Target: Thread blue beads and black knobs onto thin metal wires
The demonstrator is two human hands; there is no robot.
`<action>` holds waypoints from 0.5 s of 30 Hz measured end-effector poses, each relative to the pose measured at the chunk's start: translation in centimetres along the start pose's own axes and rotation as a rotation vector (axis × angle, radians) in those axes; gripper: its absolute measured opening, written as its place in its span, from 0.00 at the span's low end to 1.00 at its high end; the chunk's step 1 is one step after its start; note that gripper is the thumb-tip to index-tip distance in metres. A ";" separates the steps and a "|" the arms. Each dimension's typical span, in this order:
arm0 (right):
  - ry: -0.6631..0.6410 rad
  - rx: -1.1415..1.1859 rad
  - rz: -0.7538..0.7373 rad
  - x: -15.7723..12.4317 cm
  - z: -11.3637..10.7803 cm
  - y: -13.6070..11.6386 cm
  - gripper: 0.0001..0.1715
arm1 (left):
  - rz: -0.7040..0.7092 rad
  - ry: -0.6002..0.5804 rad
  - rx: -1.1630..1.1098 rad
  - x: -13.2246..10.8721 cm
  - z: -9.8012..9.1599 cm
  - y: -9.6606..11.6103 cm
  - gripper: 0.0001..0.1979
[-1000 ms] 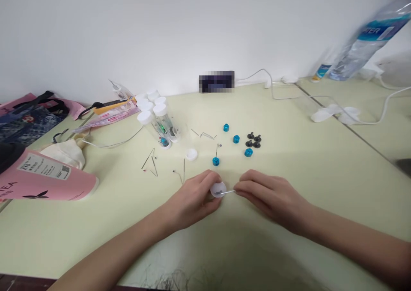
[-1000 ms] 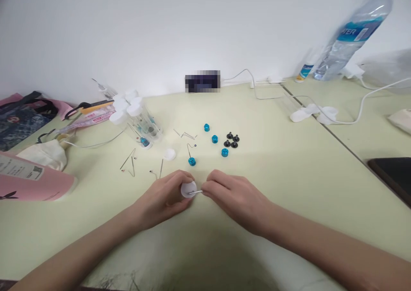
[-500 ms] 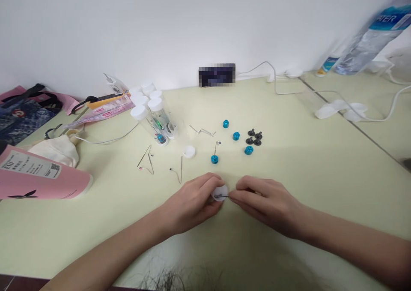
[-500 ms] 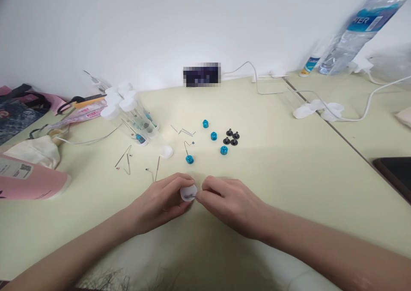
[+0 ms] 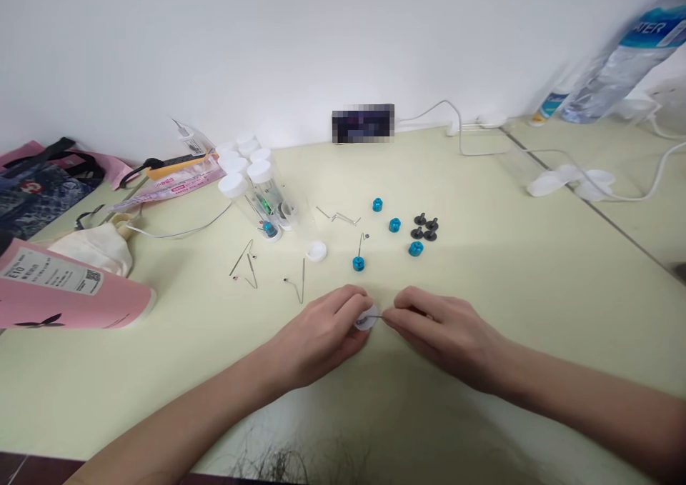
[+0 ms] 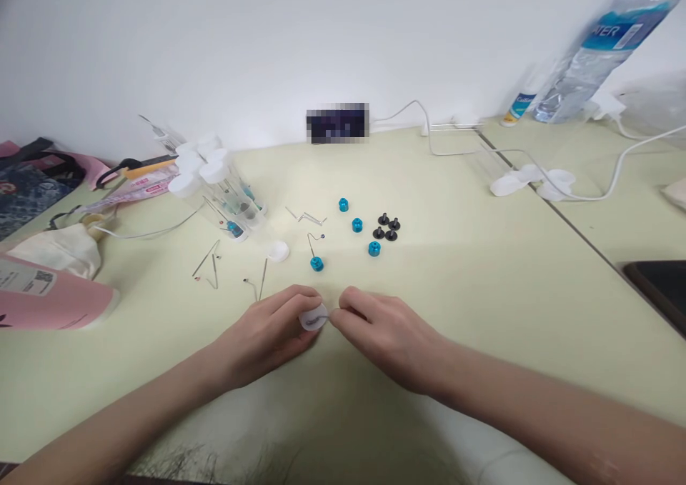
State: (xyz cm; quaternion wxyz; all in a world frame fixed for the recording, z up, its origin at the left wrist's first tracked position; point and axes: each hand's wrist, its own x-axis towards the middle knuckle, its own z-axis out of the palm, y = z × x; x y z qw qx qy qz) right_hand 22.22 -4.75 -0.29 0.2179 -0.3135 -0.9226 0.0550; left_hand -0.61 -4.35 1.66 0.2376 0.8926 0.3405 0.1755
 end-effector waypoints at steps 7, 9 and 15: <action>-0.057 -0.010 0.004 0.1 -0.2 -0.2 0.15 | 0.017 0.019 0.043 0.0 0.1 0.0 0.08; -0.026 -0.002 -0.005 0.1 -0.2 -0.2 0.14 | 0.002 0.007 0.036 0.0 0.1 0.0 0.08; -0.036 -0.006 0.001 0.1 -0.3 -0.2 0.14 | -0.007 0.004 0.035 0.1 0.0 0.1 0.07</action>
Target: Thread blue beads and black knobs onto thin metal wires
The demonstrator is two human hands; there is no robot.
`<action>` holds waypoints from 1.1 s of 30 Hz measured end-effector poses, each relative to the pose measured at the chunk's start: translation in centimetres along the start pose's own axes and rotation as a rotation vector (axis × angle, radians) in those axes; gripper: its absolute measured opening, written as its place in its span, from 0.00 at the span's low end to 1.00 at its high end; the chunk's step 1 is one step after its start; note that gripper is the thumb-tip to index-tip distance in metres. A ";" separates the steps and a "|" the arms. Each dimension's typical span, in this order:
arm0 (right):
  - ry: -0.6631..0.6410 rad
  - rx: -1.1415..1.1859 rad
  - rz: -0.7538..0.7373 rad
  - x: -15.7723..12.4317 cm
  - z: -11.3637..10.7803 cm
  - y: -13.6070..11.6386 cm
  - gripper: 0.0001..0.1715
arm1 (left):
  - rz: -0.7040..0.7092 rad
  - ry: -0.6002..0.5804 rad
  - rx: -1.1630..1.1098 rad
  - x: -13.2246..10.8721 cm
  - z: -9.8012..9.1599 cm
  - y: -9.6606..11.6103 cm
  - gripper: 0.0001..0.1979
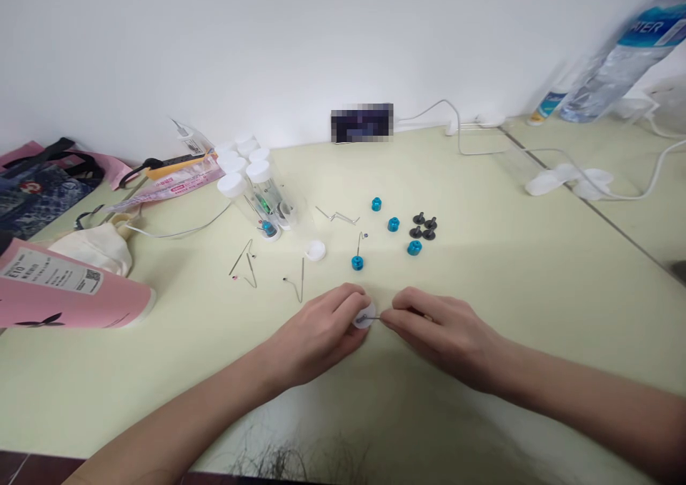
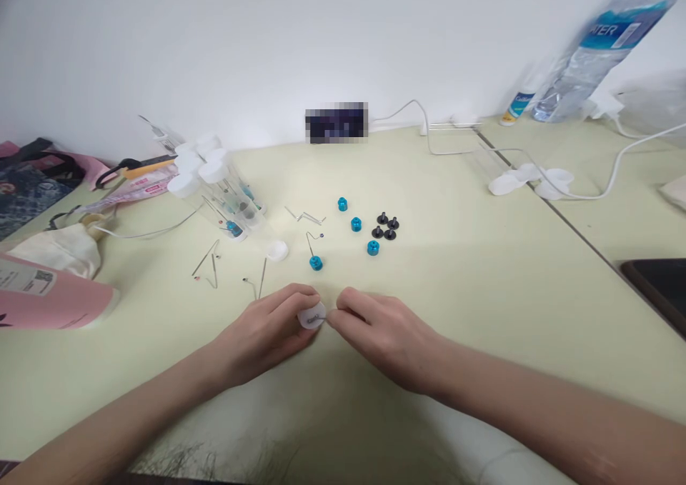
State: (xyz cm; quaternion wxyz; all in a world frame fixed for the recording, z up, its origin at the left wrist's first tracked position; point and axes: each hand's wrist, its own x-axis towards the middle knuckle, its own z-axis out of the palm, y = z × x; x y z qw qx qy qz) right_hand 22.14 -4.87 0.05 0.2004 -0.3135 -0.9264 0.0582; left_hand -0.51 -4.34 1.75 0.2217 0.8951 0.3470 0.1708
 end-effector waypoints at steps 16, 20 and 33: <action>-0.014 0.016 0.004 0.2 -0.2 -0.2 0.15 | 0.014 0.043 0.004 -0.1 0.3 0.0 0.08; -0.049 0.060 0.055 0.2 -0.2 -0.3 0.15 | 0.013 0.044 -0.004 -0.1 0.3 -0.1 0.07; 0.024 -0.035 -0.015 0.2 0.1 0.0 0.15 | -0.007 0.043 -0.014 -0.1 0.1 0.1 0.08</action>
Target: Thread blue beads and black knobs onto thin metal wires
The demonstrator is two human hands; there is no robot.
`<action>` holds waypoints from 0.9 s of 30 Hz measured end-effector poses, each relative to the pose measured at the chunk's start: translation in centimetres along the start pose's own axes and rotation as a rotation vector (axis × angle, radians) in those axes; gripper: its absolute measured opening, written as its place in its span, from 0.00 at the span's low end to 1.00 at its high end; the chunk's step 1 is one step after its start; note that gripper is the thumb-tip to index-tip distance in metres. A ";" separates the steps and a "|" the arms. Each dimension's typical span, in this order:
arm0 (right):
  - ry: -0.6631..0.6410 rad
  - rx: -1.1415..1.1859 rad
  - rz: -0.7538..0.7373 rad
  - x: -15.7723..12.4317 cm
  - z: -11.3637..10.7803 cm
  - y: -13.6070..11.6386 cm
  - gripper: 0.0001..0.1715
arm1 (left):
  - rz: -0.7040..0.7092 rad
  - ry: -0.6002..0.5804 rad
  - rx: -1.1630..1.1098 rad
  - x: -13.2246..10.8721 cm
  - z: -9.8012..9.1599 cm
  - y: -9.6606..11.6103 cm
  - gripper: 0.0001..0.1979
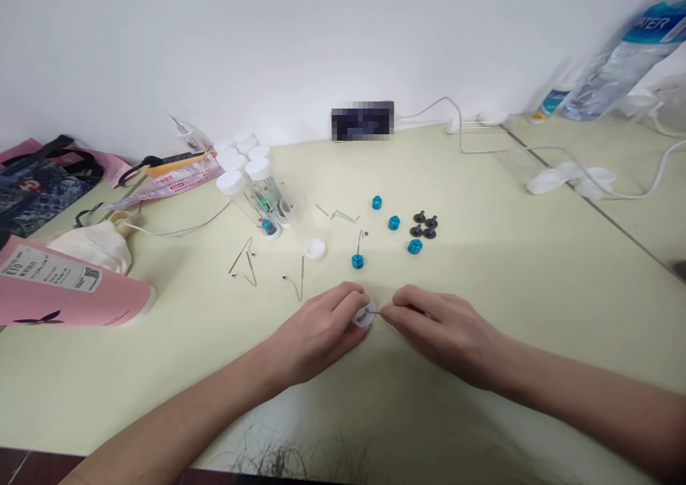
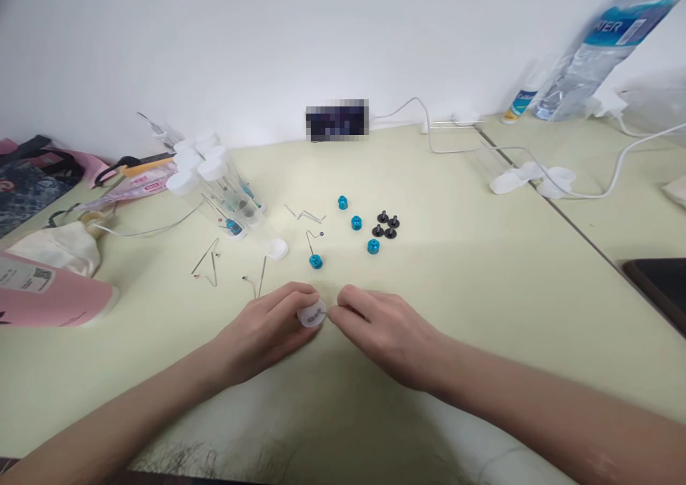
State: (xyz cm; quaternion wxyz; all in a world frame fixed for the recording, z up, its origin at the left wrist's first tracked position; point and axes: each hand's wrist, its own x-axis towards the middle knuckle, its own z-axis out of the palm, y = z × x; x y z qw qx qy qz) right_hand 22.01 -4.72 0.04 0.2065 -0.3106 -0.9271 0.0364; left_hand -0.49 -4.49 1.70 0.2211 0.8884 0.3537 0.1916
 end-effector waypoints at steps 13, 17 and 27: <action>-0.087 0.097 0.024 0.3 -0.7 -0.4 0.16 | -0.016 -0.002 -0.008 -0.1 0.2 -0.3 0.06; -0.074 0.090 -0.005 0.5 -0.7 -0.4 0.17 | -0.027 0.002 -0.021 -0.2 0.1 -0.3 0.06; -0.057 0.055 0.012 0.5 -0.8 -0.5 0.16 | -0.055 -0.004 -0.007 -0.2 0.1 -0.2 0.06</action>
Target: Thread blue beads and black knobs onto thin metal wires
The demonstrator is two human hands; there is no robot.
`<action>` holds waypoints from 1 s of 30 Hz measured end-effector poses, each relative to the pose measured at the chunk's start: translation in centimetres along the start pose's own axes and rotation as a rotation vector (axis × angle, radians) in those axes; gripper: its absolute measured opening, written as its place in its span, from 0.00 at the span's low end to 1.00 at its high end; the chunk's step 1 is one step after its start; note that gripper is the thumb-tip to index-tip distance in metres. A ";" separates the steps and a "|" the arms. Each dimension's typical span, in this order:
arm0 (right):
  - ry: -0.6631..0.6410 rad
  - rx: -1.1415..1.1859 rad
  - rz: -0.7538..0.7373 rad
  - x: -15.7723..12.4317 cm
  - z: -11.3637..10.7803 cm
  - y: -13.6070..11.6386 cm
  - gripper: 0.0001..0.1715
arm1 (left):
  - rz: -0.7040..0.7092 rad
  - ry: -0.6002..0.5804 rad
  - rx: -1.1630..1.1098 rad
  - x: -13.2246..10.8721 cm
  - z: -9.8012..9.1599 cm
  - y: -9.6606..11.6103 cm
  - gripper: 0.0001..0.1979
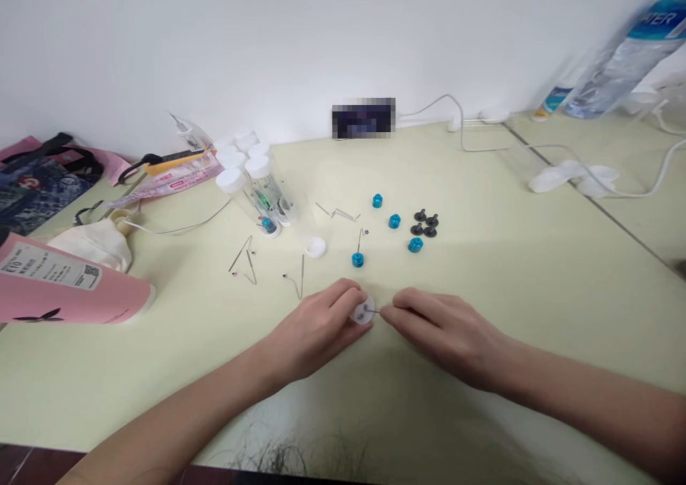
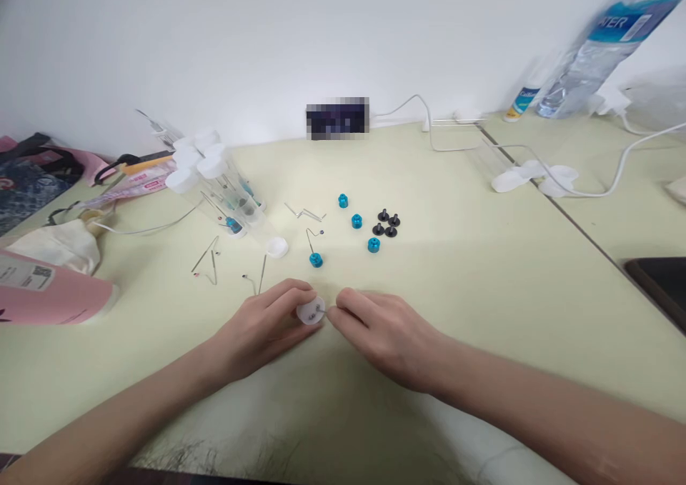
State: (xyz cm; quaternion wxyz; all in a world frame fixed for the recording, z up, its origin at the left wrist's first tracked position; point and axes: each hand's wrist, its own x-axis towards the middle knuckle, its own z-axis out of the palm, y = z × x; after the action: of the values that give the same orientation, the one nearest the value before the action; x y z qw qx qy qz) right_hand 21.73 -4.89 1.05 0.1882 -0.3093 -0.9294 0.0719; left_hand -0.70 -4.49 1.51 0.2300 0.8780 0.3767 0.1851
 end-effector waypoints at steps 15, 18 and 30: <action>0.044 -0.063 -0.027 0.1 0.1 0.1 0.16 | 0.037 0.017 0.021 -0.1 0.1 0.0 0.06; 0.011 -0.095 -0.012 -0.4 0.7 0.5 0.15 | 0.024 0.020 0.027 0.0 0.0 -0.1 0.07; 0.104 0.312 0.275 0.3 0.7 1.1 0.08 | -0.043 0.022 0.014 0.6 -0.1 -0.8 0.15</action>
State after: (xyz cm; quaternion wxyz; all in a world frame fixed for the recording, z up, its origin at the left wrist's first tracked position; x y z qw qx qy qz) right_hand 21.80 -3.82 0.22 0.2700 -0.4036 -0.8450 0.2239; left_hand -0.84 -3.55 1.29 0.2236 0.8692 0.3995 0.1868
